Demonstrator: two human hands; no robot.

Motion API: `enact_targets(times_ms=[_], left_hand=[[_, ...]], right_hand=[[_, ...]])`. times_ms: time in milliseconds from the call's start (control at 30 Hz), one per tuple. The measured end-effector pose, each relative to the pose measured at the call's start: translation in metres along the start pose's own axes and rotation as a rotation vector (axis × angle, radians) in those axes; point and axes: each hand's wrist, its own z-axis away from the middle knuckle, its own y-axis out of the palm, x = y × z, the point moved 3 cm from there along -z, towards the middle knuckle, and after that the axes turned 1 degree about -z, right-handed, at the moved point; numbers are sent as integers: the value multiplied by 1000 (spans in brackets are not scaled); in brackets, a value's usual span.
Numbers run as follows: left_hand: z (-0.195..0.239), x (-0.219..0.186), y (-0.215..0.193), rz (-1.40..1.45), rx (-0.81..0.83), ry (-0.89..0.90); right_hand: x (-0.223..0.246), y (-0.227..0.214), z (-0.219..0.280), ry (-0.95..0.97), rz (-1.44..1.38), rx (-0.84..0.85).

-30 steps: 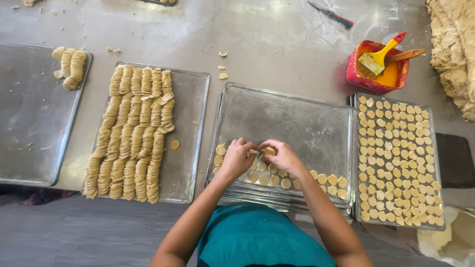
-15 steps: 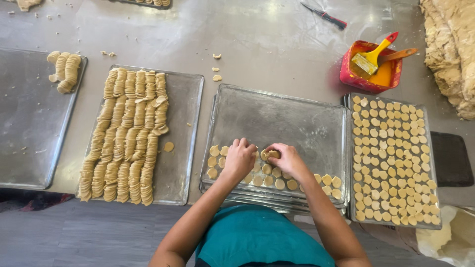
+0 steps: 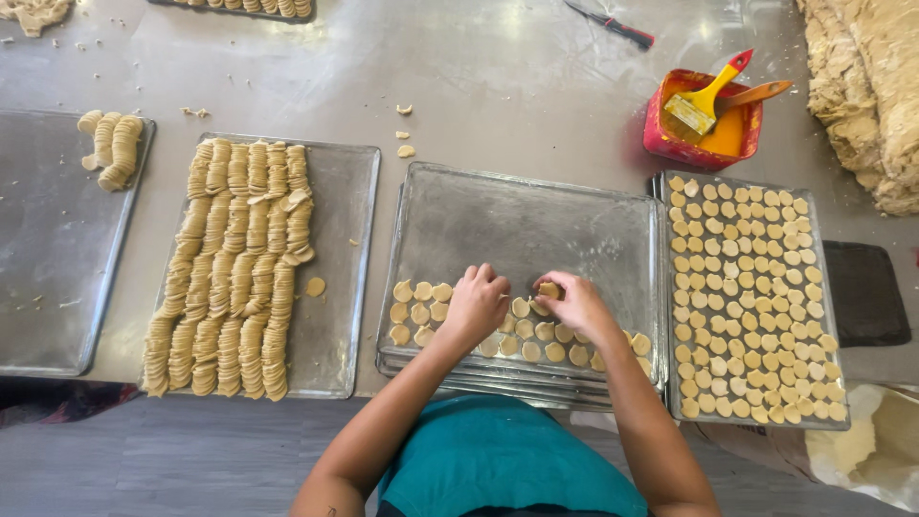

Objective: The person arranges small round cookies onto metal baking trays in neat rows. They pick up cookies from a stack on the left and place them one by one onto the tray in the center, filling it systematically.

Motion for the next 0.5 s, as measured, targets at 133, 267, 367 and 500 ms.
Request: enact_targets(times_ms=[133,267,367,500], left_hand=[[-5,-9,10,48,63,73],[-8,-14,17,-11,80,72],[-10,-20,23,39,114,65],[-12,-30,32,-16,138,52]], right_hand=[[-5,-1,7,-74,32,-40],[-31,-5,3,-9,-77,-97],[-58,-4,-1,172,-376,-41],[-64,-9,3,19,-284,-22]])
